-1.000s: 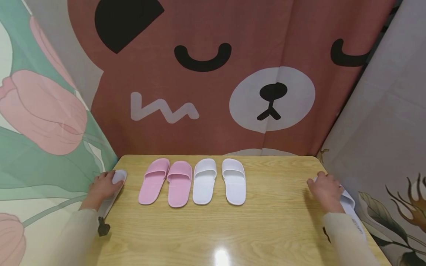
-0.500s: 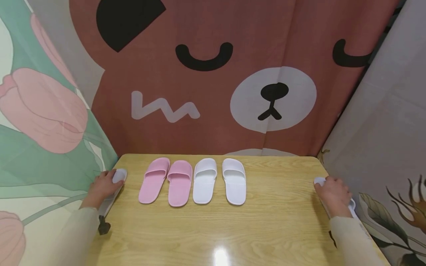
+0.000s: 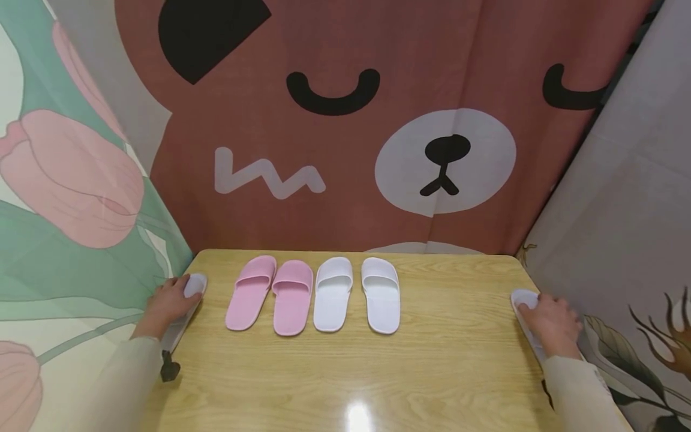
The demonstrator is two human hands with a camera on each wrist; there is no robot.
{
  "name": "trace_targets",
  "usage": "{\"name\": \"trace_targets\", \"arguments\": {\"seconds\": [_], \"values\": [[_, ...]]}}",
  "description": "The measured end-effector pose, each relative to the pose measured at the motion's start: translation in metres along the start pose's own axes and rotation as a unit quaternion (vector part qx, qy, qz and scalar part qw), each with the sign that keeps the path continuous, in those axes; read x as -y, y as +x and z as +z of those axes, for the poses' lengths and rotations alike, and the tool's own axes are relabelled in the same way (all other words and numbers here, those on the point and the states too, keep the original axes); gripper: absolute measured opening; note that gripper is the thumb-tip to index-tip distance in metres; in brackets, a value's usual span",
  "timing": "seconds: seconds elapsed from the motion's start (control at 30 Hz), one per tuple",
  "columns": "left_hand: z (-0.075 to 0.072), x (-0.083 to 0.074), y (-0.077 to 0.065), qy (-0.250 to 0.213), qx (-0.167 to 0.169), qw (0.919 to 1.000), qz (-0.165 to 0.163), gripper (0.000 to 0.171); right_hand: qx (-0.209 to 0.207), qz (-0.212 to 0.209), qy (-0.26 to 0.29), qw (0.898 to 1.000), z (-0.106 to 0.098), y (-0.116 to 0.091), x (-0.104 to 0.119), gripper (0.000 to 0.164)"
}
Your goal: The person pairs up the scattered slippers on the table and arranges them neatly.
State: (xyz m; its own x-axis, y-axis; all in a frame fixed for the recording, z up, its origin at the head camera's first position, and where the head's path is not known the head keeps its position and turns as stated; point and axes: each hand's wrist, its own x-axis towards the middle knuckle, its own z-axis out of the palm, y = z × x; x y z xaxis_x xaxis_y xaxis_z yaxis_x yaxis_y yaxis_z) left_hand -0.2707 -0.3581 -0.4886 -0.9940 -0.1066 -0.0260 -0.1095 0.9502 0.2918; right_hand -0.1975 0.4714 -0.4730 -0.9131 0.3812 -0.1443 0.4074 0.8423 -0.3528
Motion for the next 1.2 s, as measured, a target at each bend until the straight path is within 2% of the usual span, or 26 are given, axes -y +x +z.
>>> {"name": "trace_targets", "arguments": {"seconds": [0.43, 0.67, 0.8, 1.03, 1.2], "values": [[0.0, -0.003, -0.001, 0.013, 0.007, 0.9999, -0.007, 0.075, 0.015, -0.005, 0.009, 1.0, 0.009, 0.008, -0.01, 0.091], [0.003, -0.005, -0.002, 0.025, 0.001, 0.9996, -0.01, 0.075, 0.029, -0.011, -0.006, 1.0, 0.015, 0.014, -0.016, 0.096], [0.005, -0.005, -0.002, 0.03, -0.003, 0.9995, -0.005, 0.073, 0.018, -0.024, -0.016, 0.999, 0.018, 0.014, -0.017, 0.096], [0.006, -0.006, -0.001, 0.043, -0.022, 0.9988, 0.009, 0.071, 0.023, -0.019, -0.017, 0.999, 0.018, 0.012, -0.013, 0.092], [0.008, -0.007, 0.0, 0.041, -0.021, 0.9989, -0.003, 0.07, 0.029, -0.018, -0.023, 0.999, 0.015, 0.014, -0.012, 0.088]]}}
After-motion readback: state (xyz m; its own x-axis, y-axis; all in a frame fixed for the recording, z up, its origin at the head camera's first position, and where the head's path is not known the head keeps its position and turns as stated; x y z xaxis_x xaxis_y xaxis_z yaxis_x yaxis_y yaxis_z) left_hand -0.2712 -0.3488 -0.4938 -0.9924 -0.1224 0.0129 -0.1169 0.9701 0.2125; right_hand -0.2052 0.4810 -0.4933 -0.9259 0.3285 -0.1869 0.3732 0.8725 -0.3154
